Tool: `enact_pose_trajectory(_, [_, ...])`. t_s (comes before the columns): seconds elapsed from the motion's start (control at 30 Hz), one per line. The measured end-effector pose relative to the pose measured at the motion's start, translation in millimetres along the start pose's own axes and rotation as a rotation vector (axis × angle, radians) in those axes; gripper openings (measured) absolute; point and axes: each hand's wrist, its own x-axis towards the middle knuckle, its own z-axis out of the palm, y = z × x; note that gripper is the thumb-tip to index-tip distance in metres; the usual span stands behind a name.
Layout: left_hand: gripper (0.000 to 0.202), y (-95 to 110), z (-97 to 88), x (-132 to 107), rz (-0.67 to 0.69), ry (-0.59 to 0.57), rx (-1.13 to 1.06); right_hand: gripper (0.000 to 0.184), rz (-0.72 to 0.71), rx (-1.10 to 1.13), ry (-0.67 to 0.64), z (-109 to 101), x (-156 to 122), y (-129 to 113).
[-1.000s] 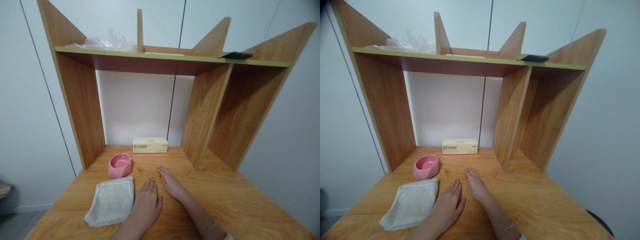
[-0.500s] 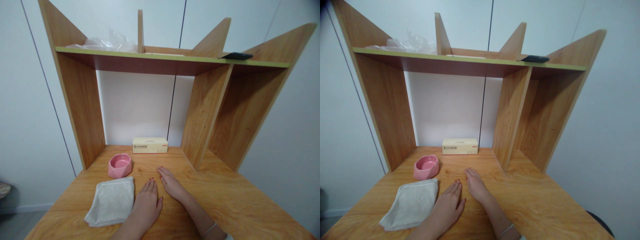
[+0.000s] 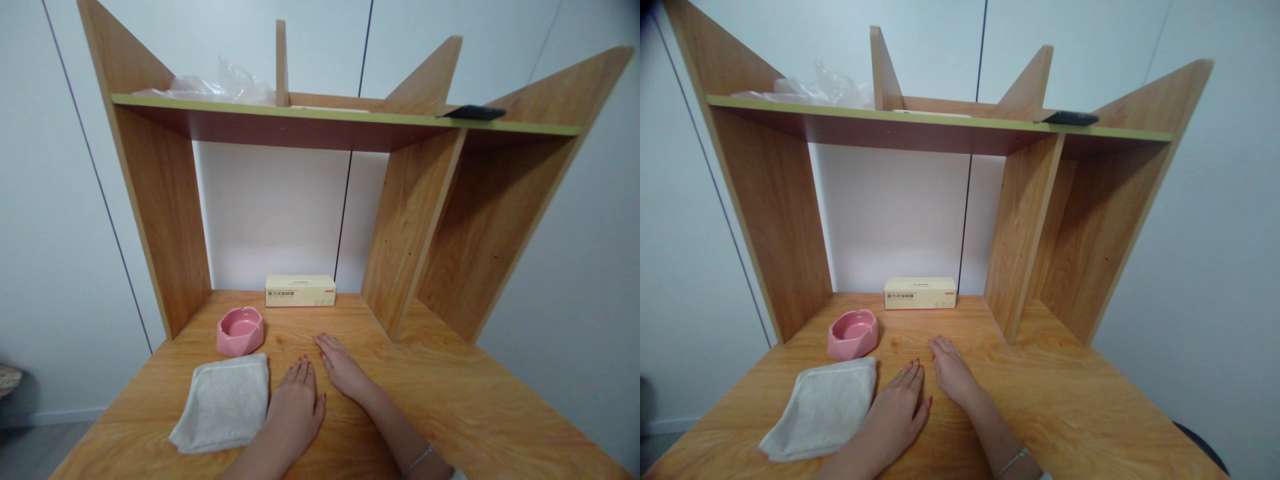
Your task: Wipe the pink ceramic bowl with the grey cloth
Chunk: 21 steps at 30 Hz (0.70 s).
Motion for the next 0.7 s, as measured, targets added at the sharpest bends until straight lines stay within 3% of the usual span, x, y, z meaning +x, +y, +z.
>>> enact_pose_trajectory(0.7, [0.051,-1.0,0.6,-0.3,-0.005,-0.01,0.01,0.046,0.008,-0.013,-0.005,-1.2,-0.5,-1.2])
